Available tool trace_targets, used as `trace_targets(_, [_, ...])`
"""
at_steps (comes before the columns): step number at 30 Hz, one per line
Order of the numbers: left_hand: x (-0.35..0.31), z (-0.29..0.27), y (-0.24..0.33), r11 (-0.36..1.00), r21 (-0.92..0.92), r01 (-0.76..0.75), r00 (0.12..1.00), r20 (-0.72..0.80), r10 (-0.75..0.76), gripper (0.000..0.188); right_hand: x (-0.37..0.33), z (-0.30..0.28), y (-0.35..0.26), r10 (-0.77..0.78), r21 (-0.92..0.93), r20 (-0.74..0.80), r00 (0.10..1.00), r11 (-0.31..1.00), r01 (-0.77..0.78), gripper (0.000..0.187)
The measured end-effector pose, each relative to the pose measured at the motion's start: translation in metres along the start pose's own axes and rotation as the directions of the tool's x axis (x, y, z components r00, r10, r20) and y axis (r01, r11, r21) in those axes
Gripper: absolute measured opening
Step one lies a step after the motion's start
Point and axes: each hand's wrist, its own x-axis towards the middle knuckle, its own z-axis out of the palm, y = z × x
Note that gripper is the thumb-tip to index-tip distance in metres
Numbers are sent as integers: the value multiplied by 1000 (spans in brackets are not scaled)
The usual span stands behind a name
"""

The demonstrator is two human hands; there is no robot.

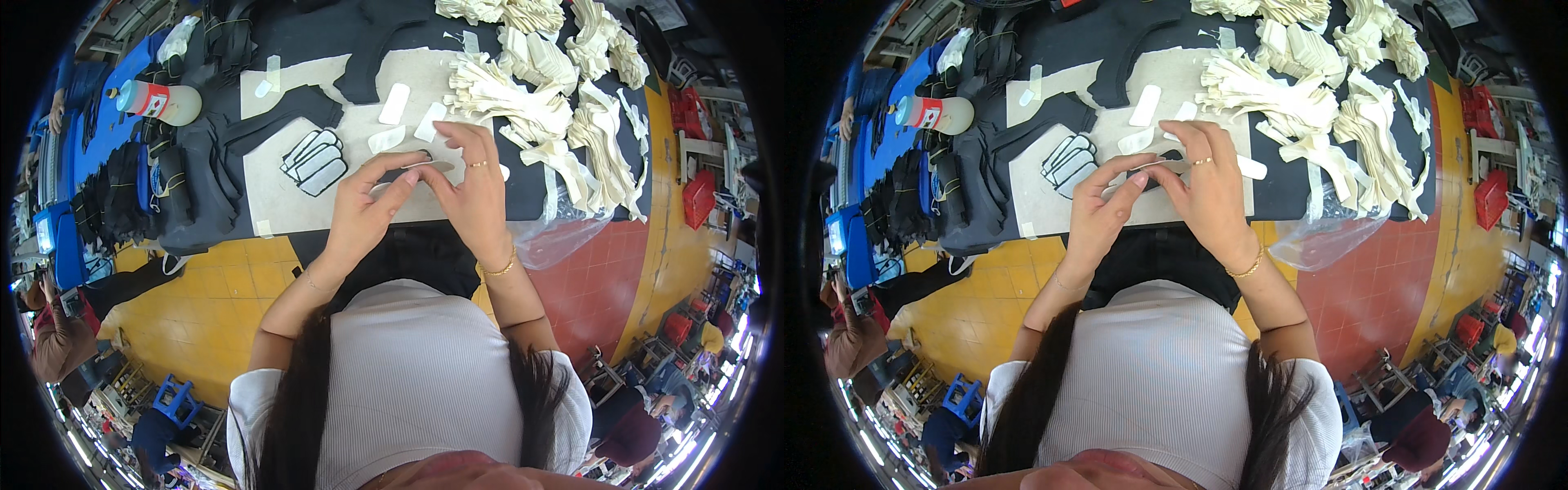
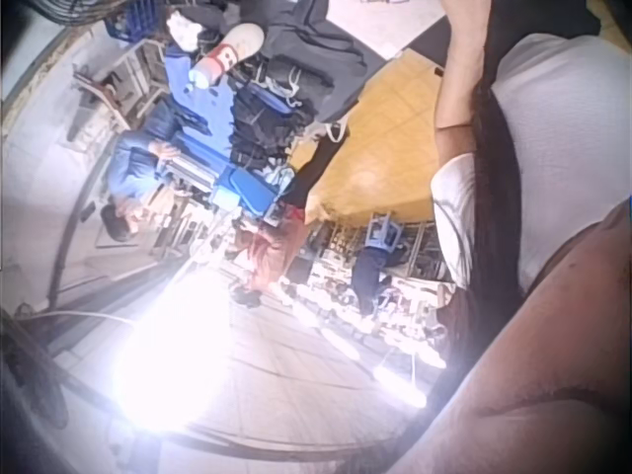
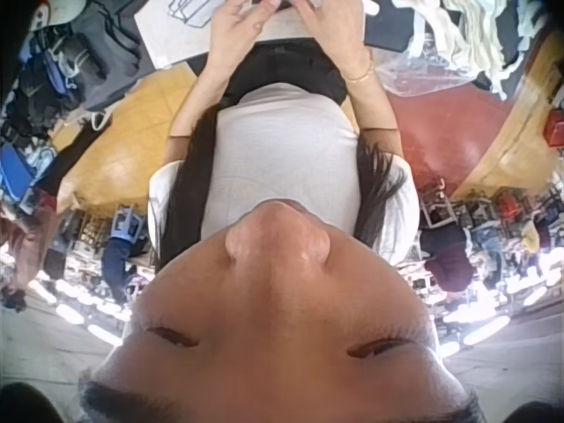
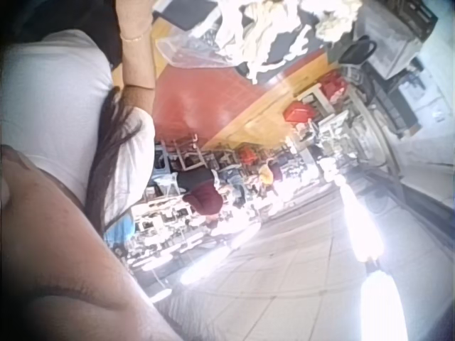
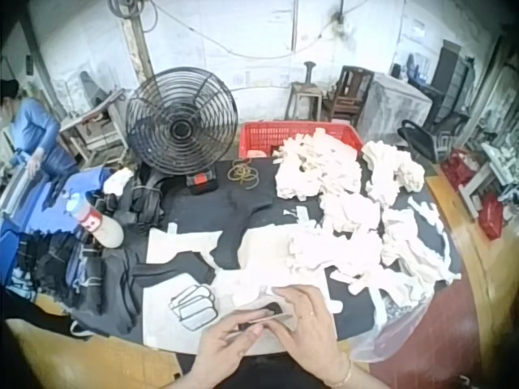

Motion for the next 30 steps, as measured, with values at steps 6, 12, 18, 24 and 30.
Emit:
trace_targets(6, [3,-6,-4,873,-441,205,969,-32,-244,27,-5,-7,7,-176,-36,46,983,983,177,26])
trace_targets(12, [-4,-11,-2,822,-517,239,968,63,-242,23,-4,-5,10,-372,-41,77,925,926,375,32])
trace_targets(18, [-5,-13,-1,942,-318,111,985,-89,-146,21,-9,-10,6,-167,59,8,986,984,166,42])
trace_targets(24, [-11,-10,1,994,-88,72,981,-174,-87,21,-5,-6,10,-132,44,-2,991,990,132,52])
trace_targets(30, [-15,-10,3,991,123,-47,984,-164,67,19,-1,-7,10,-105,143,135,985,986,85,31])
